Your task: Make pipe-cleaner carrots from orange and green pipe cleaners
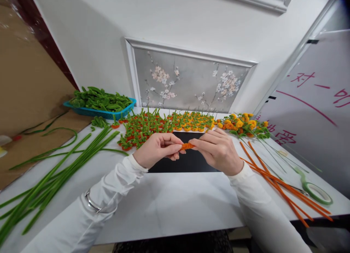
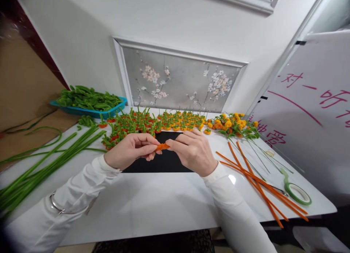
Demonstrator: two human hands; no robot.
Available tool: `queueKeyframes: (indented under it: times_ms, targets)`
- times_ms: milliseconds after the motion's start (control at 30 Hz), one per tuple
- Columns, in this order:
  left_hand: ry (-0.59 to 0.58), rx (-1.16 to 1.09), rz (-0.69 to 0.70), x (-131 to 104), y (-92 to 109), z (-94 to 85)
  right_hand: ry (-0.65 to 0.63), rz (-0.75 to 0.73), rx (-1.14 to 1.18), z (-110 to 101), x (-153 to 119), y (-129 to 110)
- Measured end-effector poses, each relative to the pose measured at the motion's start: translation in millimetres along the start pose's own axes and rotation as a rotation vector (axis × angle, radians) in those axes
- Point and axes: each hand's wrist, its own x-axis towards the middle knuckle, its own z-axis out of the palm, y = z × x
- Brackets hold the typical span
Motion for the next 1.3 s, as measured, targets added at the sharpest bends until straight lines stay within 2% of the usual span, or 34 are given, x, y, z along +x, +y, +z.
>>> queueKeyframes:
  times_ms: [733, 1133, 1300]
  targets:
    - [-0.025, -0.019, -0.034, 0.4, -1.2, -1.3, -0.022, -0.014, 0.01, 0.3, -0.6, 1.1]
    - [0.009, 0.14, 0.052, -0.4, 1.3, 4.3, -0.052, 0.0, 0.044, 2.9, -1.3, 2.1]
    - [0.07, 0.205, 0.097, -1.8, 2.2, 11.2, -0.047, 0.0, 0.025, 4.3, -1.0, 2.0]
